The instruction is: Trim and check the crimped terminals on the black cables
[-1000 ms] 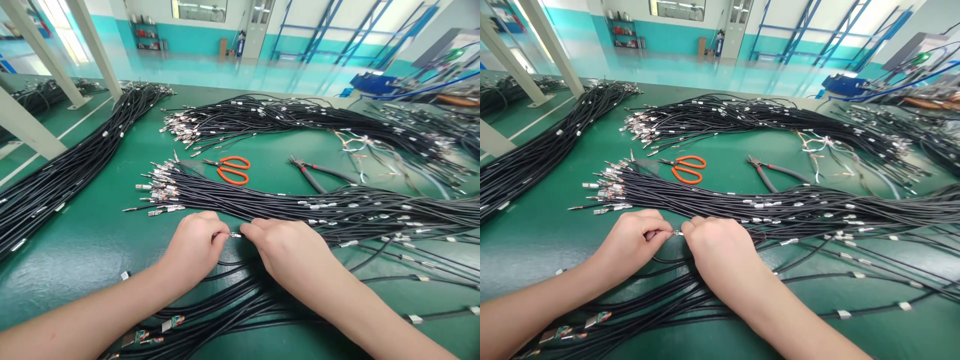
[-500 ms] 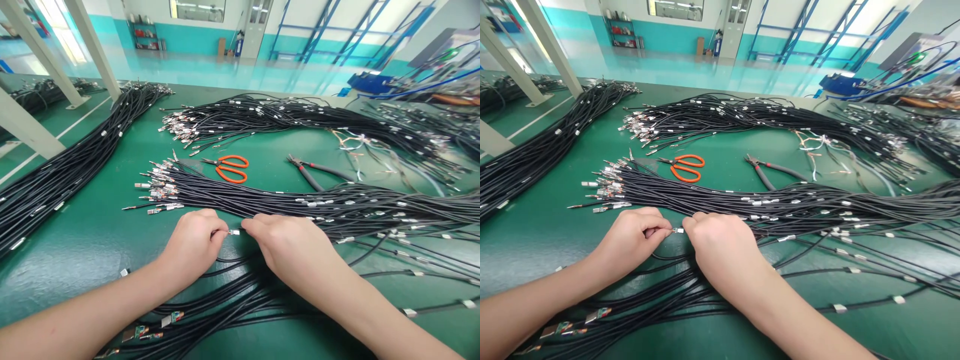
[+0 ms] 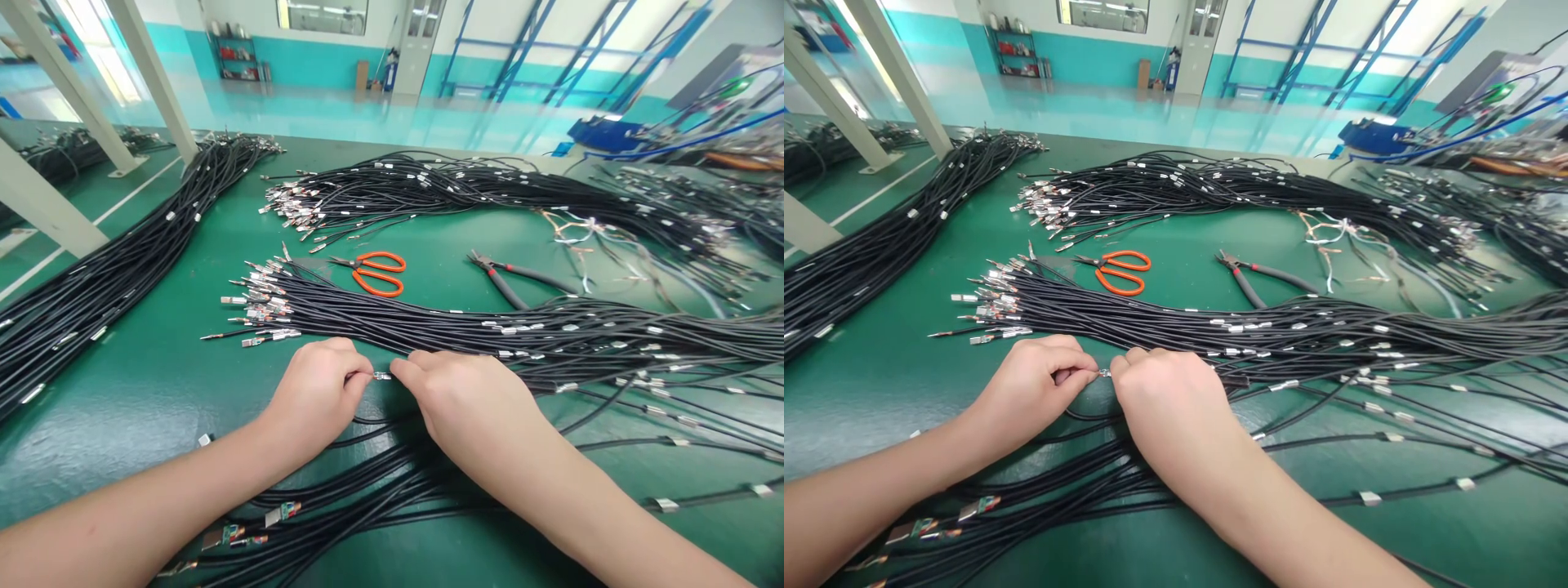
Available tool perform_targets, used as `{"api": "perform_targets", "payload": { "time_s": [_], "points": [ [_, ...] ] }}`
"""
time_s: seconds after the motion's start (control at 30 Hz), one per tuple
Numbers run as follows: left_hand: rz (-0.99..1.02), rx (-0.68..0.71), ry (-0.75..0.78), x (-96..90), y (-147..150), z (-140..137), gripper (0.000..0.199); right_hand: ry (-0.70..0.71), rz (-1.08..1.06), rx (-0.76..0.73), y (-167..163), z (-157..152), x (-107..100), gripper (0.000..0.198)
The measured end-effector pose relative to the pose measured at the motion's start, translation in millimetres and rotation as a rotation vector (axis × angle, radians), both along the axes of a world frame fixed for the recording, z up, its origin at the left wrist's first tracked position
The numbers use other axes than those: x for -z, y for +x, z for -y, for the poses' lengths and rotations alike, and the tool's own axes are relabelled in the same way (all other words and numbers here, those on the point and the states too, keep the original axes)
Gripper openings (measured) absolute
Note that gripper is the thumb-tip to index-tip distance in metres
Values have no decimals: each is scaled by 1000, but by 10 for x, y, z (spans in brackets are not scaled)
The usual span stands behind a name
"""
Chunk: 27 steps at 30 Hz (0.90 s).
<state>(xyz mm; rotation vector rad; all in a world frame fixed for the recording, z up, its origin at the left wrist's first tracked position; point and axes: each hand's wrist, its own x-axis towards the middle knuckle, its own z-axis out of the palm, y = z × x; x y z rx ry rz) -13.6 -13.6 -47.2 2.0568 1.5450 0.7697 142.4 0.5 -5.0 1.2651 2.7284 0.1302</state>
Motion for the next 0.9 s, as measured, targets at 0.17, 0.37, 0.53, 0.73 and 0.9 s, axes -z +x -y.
{"api": "perform_targets", "payload": {
  "time_s": [0.17,0.37,0.53,0.73,0.9],
  "points": [
    [-6,-3,-12,-17,1,10,21,19,34,-8,-74,32,-56,20],
    [-1,13,8,-3,-2,5,21,0,73,-18,-112,25,-86,19],
    [6,14,19,20,-1,7,20,8,82,-35,-138,16,-85,22],
    [15,12,18,21,-3,6,21,13,99,-21,-165,14,-112,21],
    [24,-1,-2,13,-10,9,20,-2,57,-14,-66,-73,-50,25]
  ]
}}
